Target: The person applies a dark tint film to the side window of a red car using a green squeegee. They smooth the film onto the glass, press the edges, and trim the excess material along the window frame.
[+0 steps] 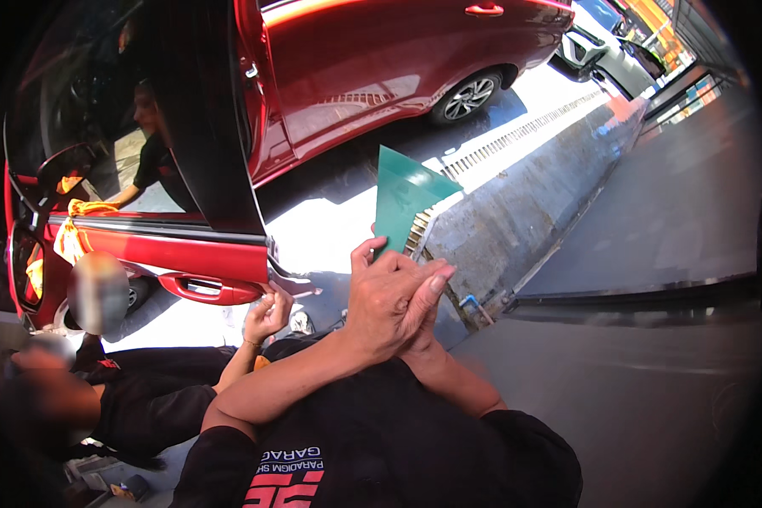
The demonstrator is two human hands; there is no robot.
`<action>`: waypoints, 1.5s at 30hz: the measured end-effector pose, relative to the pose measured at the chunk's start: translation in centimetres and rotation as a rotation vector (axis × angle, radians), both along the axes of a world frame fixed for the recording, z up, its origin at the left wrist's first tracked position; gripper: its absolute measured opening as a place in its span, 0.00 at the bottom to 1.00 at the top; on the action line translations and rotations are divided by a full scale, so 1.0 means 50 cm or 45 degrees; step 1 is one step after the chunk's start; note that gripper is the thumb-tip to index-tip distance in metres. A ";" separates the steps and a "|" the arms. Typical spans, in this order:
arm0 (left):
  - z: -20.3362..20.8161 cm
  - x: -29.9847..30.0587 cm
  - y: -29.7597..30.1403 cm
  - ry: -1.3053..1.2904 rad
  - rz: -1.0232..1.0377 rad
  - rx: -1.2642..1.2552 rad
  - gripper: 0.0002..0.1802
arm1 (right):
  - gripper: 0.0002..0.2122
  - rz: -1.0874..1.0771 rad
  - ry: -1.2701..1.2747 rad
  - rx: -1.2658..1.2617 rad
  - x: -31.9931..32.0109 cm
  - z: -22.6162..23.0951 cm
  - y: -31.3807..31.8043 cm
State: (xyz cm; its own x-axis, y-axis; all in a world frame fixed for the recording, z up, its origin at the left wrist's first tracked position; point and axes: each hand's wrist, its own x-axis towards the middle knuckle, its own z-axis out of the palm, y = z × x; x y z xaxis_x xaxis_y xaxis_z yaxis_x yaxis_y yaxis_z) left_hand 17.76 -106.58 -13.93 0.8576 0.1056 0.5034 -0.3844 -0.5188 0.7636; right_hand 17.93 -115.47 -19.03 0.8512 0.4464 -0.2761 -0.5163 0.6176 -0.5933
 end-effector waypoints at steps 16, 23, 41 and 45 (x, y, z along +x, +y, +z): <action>0.016 -0.026 0.078 -0.104 -0.086 -0.142 0.18 | 0.30 0.342 -0.179 0.357 0.069 -0.025 0.082; 0.021 -0.024 0.077 -0.530 0.277 0.079 0.17 | 0.26 0.319 -0.176 0.356 0.053 -0.036 0.080; 0.031 -0.004 0.100 -0.775 0.281 0.187 0.22 | 0.41 0.468 -0.468 0.395 0.069 0.056 0.117; 0.047 -0.022 0.090 -0.563 0.257 0.060 0.19 | 0.44 0.513 -0.470 0.439 0.068 0.057 0.111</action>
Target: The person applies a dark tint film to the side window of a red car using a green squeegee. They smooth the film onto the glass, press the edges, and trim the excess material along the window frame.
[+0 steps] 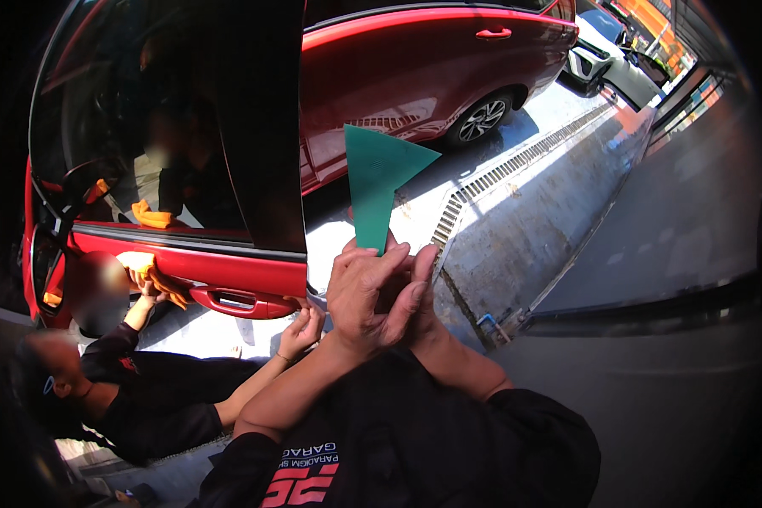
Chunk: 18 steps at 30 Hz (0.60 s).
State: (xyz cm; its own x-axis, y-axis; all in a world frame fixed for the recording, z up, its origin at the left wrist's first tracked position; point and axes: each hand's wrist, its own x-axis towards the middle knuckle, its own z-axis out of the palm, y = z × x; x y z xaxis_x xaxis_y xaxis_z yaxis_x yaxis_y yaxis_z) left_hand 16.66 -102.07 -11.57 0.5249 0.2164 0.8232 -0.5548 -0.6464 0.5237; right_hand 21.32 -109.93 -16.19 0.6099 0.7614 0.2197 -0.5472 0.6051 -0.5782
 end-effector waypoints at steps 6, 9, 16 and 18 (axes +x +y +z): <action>0.007 -0.005 0.020 0.287 -0.164 -0.075 0.12 | 0.49 0.061 -0.048 0.026 0.008 0.004 -0.012; 0.003 -0.006 0.021 0.390 -0.188 -0.207 0.09 | 0.50 0.062 0.010 -0.038 0.002 0.022 -0.021; -0.019 0.001 0.016 0.449 -0.079 -0.084 0.05 | 0.47 -0.011 0.012 -0.126 0.014 0.000 -0.027; -0.029 0.003 0.017 0.456 -0.126 -0.139 0.08 | 0.48 -0.060 0.063 -0.177 0.013 0.004 -0.025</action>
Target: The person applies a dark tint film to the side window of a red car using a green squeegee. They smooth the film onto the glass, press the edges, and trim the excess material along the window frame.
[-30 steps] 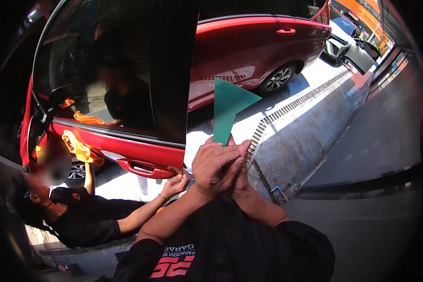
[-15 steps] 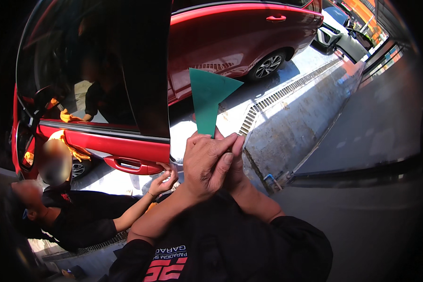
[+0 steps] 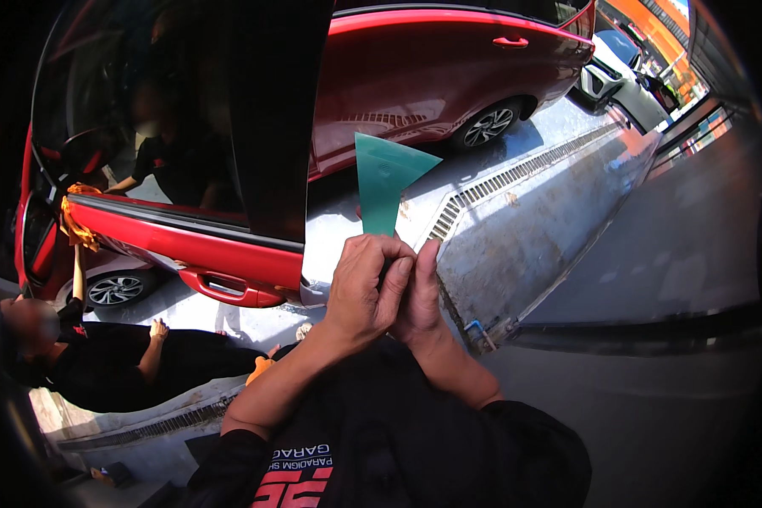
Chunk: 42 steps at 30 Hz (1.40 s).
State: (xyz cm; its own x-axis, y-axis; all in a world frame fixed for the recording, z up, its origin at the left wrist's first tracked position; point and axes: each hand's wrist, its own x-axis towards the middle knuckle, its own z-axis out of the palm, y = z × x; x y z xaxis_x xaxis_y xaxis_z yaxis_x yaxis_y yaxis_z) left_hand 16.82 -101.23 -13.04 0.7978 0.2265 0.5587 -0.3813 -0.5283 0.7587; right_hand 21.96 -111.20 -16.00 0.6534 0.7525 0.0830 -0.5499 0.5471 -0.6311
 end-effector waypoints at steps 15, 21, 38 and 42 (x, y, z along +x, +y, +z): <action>0.005 -0.013 0.005 0.131 -0.057 -0.439 0.09 | 0.40 0.034 0.210 0.027 -0.004 -0.080 -0.011; 0.001 -0.015 0.005 0.201 -0.032 -0.551 0.10 | 0.39 0.002 0.212 -0.023 -0.010 -0.029 -0.003; -0.014 0.010 -0.029 -0.151 0.056 -0.236 0.09 | 0.37 -0.209 0.192 -0.059 -0.023 -0.024 0.021; -0.011 0.012 -0.038 -0.179 0.093 -0.254 0.09 | 0.36 -0.239 0.182 -0.078 -0.030 -0.019 0.017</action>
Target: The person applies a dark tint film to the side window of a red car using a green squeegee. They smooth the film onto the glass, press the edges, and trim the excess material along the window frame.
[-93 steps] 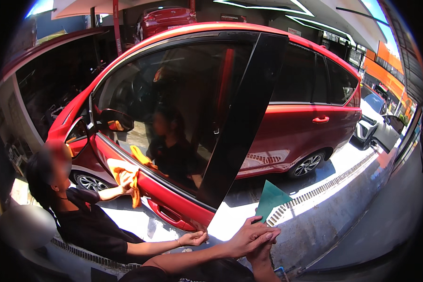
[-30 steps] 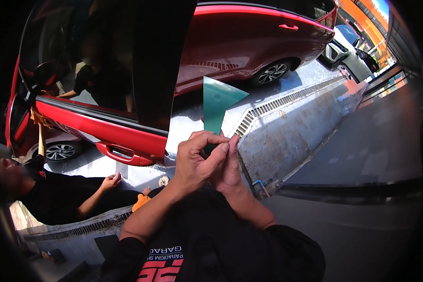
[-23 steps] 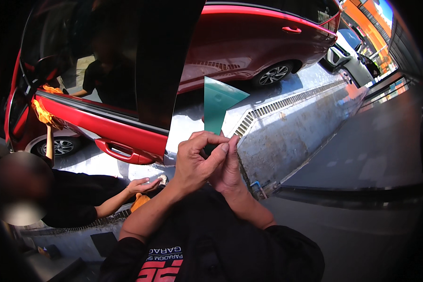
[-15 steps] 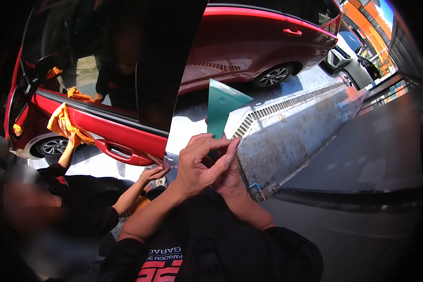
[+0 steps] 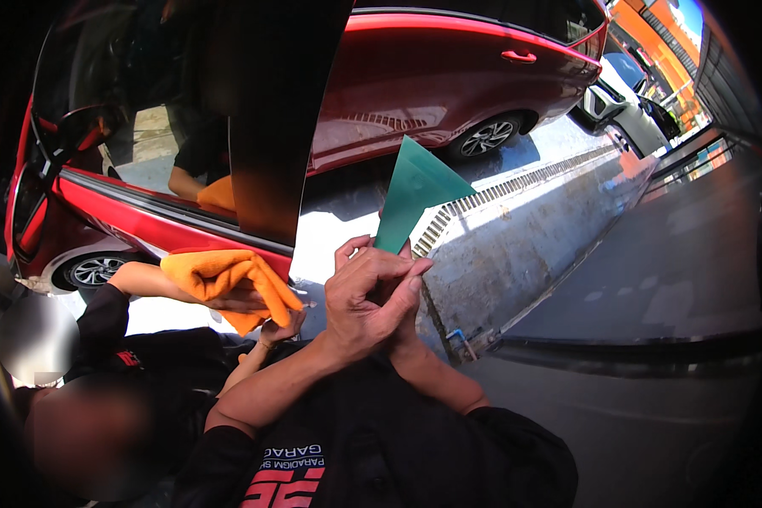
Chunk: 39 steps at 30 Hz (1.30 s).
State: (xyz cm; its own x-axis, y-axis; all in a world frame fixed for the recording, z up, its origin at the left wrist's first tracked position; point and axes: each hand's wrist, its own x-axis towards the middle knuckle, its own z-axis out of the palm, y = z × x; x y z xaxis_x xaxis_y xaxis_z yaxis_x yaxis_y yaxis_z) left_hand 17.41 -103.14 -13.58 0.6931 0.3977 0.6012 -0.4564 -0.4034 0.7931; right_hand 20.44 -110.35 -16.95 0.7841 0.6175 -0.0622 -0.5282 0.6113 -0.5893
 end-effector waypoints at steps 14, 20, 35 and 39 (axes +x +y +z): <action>0.330 -0.012 0.252 -0.691 0.623 0.818 0.09 | 0.30 -0.143 -0.307 0.003 0.064 0.064 0.083; 0.608 0.121 0.478 -0.820 0.970 1.097 0.09 | 0.25 -0.177 -0.462 0.005 0.101 0.130 0.148; 0.750 0.175 0.523 -0.461 1.019 1.985 0.04 | 0.30 -0.124 -0.531 0.167 0.142 0.082 0.296; 0.718 0.203 0.526 -0.571 1.099 1.878 0.05 | 0.32 -0.151 -0.546 0.160 0.140 0.081 0.297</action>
State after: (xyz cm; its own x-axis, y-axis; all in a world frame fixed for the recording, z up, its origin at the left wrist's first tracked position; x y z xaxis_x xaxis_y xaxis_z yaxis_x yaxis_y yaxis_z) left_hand 27.58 -76.84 22.32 0.2942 -0.4714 0.8314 0.1934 -0.8226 -0.5348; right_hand 27.45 -95.51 -12.90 0.7883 0.5038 0.3532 -0.1747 0.7337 -0.6566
